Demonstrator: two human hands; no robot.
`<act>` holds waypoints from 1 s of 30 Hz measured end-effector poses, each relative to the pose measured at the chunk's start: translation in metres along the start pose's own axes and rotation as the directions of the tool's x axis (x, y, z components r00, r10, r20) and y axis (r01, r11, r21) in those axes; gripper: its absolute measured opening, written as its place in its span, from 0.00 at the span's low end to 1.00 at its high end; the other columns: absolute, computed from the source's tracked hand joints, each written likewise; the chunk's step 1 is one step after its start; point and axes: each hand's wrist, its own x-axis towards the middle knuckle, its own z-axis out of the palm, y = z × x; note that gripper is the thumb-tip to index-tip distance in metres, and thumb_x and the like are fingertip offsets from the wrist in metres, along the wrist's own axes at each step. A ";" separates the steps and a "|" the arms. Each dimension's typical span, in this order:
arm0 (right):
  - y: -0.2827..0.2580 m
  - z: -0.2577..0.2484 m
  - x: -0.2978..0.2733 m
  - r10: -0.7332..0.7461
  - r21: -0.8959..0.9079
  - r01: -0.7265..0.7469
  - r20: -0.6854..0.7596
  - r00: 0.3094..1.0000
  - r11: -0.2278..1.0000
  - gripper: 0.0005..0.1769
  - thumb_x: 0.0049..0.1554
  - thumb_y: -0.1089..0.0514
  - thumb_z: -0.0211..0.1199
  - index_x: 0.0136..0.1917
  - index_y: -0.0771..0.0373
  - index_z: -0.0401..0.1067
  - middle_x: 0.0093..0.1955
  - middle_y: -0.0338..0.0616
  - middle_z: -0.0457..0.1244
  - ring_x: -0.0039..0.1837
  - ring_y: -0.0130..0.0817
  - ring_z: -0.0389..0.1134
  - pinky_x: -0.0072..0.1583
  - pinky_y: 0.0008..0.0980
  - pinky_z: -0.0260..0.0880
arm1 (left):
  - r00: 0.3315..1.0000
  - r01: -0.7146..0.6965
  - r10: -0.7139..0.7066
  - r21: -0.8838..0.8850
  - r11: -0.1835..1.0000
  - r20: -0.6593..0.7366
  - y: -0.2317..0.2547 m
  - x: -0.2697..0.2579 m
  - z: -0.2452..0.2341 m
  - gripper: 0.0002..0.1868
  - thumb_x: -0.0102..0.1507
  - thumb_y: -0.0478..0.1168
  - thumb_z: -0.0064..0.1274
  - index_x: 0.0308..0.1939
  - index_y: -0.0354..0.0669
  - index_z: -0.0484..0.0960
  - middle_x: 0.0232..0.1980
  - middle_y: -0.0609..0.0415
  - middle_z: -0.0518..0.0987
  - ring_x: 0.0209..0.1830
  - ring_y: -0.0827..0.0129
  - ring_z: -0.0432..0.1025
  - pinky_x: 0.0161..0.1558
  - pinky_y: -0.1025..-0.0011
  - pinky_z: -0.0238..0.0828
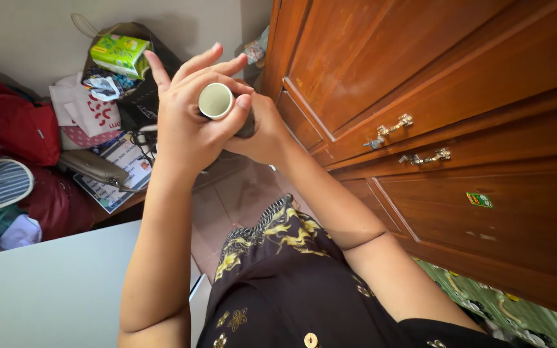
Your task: The person wipes a wooden table, a window sill, and a mop handle with a cloth. They move items on the table to access the surface and clean multiple parts of the mop handle before placing it back.
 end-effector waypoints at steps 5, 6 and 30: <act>0.016 -0.007 -0.013 -0.015 -0.071 0.009 -0.076 0.997 0.997 0.25 0.52 0.56 0.76 0.61 0.62 0.72 0.59 0.42 0.69 0.62 0.31 0.72 0.63 0.33 0.74 | 0.998 -0.042 0.041 -0.012 0.999 -0.043 0.011 -0.003 0.020 0.04 0.65 0.40 0.63 0.39 0.47 0.84 0.52 0.59 0.87 0.75 0.58 0.69 0.77 0.39 0.09; 0.022 -0.008 -0.017 0.006 -0.070 -0.012 -0.085 0.996 0.997 0.25 0.52 0.56 0.75 0.60 0.62 0.72 0.57 0.41 0.69 0.61 0.31 0.72 0.62 0.33 0.75 | 0.998 -0.038 0.036 -0.035 0.999 -0.054 0.012 -0.003 0.022 0.04 0.65 0.39 0.63 0.38 0.46 0.83 0.51 0.59 0.87 0.74 0.58 0.71 0.78 0.39 0.10; 0.155 -0.022 -0.149 0.019 -0.476 -0.087 -0.146 0.989 0.875 0.26 0.48 0.55 0.77 0.56 0.63 0.69 0.47 0.51 0.67 0.50 0.46 0.71 0.52 0.37 0.71 | 0.917 -0.054 -0.309 -0.849 0.526 -0.250 -0.002 -0.034 -0.003 0.08 0.74 0.30 0.53 0.39 0.35 0.75 0.38 0.48 0.79 0.49 0.62 0.77 0.73 0.56 0.65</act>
